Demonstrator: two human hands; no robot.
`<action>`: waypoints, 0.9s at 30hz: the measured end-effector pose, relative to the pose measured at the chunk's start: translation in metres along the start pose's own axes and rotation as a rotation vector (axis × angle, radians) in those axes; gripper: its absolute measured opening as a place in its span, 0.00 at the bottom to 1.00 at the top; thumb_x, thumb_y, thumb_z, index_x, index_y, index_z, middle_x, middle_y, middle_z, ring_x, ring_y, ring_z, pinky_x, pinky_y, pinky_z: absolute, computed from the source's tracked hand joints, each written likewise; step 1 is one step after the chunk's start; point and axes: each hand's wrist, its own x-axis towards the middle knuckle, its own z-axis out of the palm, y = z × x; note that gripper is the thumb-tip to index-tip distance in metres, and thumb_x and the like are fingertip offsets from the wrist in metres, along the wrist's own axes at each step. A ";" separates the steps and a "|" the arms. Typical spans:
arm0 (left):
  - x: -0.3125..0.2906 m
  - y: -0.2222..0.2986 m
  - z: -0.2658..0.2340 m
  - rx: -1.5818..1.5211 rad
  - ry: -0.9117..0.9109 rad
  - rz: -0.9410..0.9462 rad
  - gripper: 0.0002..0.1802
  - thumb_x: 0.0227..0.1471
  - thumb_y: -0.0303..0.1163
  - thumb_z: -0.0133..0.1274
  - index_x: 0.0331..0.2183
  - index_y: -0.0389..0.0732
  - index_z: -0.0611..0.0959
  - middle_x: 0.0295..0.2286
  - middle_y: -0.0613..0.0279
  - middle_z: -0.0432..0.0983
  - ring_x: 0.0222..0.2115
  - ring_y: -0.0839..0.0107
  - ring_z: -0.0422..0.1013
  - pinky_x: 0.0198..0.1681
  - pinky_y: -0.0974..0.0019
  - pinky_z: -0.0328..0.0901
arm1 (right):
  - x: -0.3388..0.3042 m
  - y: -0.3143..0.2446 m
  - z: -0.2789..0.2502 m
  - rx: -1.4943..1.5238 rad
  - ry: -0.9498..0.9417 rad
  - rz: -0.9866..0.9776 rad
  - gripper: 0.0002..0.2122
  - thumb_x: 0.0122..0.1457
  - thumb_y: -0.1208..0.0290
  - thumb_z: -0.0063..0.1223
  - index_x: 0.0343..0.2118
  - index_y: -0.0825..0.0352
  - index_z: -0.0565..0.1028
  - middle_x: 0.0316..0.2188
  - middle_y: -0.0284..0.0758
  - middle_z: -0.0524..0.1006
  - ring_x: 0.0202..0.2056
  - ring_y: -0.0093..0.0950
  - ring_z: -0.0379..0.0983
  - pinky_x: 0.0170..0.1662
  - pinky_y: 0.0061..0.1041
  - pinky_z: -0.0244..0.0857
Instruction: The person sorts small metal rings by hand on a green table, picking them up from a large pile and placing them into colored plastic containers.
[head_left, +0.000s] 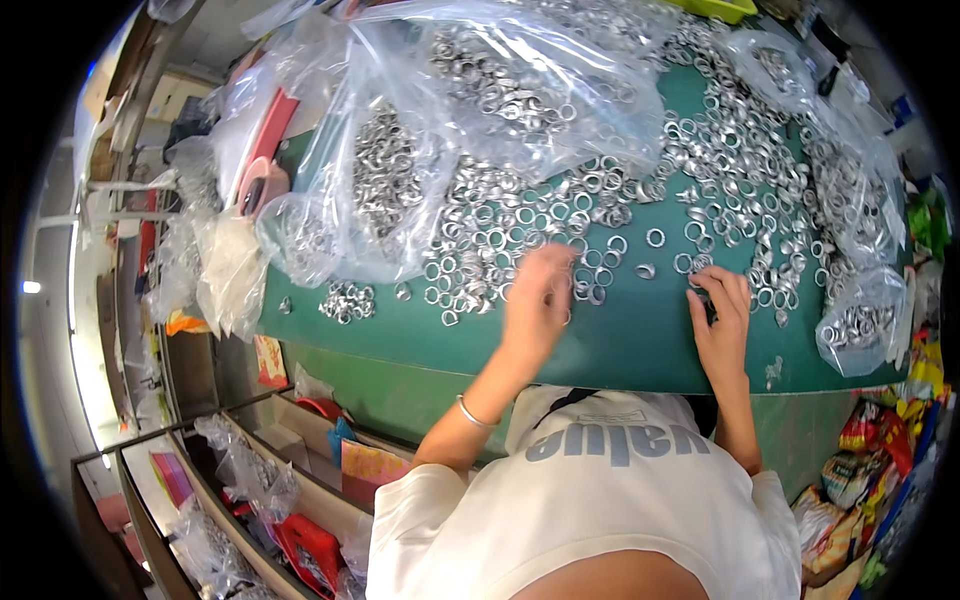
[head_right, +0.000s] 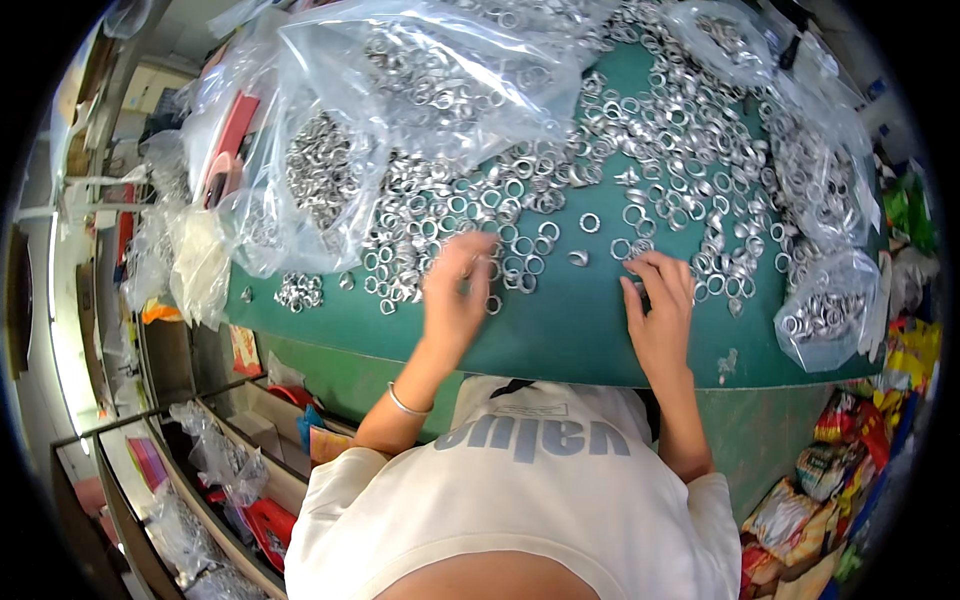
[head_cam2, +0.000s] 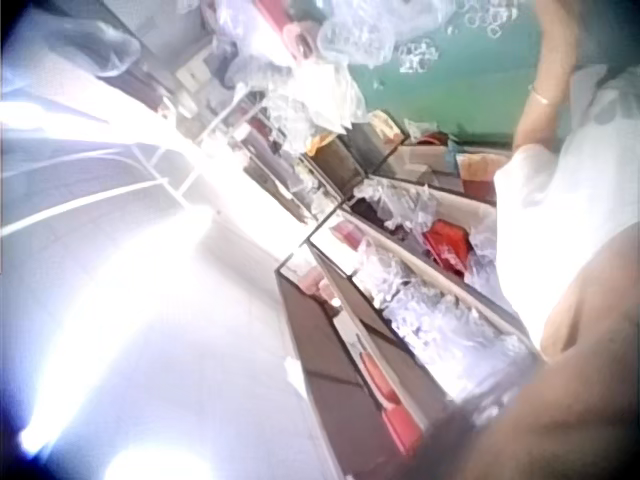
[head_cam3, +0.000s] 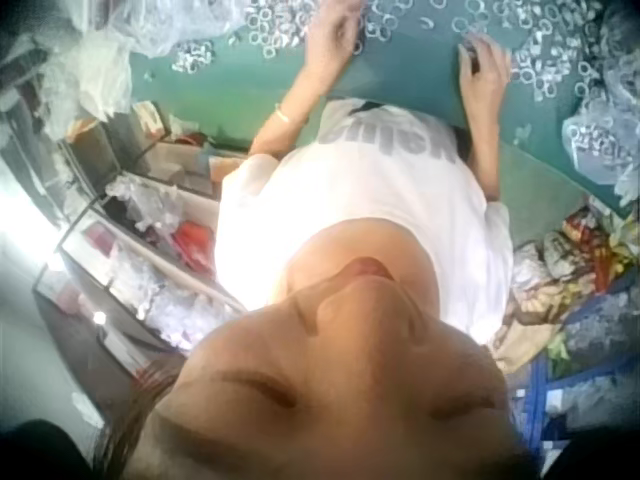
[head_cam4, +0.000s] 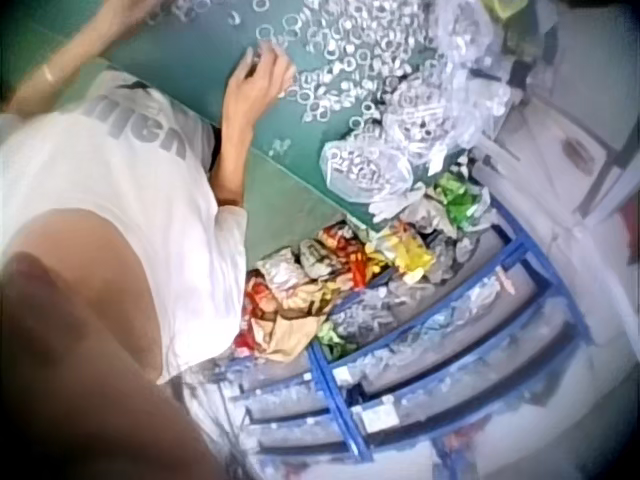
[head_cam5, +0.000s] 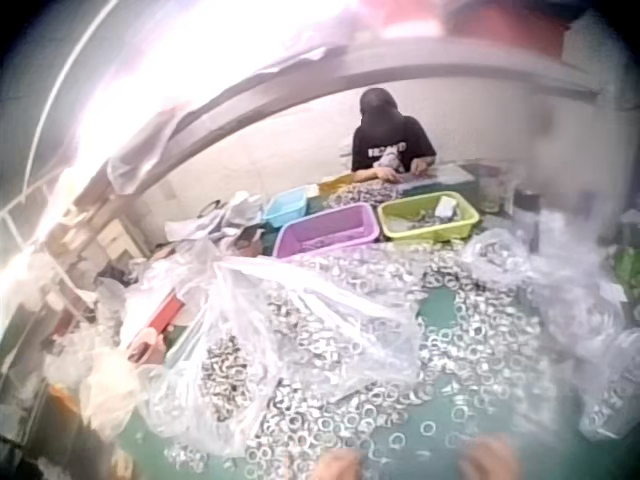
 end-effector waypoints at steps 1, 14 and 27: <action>-0.007 0.005 0.016 0.034 -0.097 0.080 0.16 0.45 0.14 0.51 0.39 0.37 0.79 0.40 0.54 0.73 0.41 0.59 0.71 0.42 0.63 0.66 | 0.001 0.000 -0.002 -0.015 0.010 0.001 0.09 0.49 0.81 0.56 0.35 0.69 0.75 0.35 0.37 0.73 0.38 0.36 0.66 0.43 0.30 0.58; -0.003 0.031 0.064 0.115 -0.355 0.064 0.08 0.48 0.20 0.52 0.35 0.36 0.77 0.28 0.58 0.71 0.30 0.59 0.69 0.31 0.61 0.62 | -0.017 0.006 -0.015 -0.226 -0.037 -0.079 0.12 0.43 0.78 0.61 0.34 0.64 0.76 0.30 0.32 0.71 0.34 0.32 0.65 0.36 0.31 0.55; -0.020 0.049 0.078 0.038 -0.512 0.109 0.17 0.44 0.18 0.53 0.40 0.35 0.75 0.36 0.56 0.69 0.35 0.55 0.69 0.35 0.60 0.66 | -0.036 -0.005 -0.028 0.337 -0.192 0.267 0.07 0.50 0.83 0.54 0.33 0.71 0.74 0.32 0.40 0.73 0.33 0.38 0.72 0.35 0.31 0.66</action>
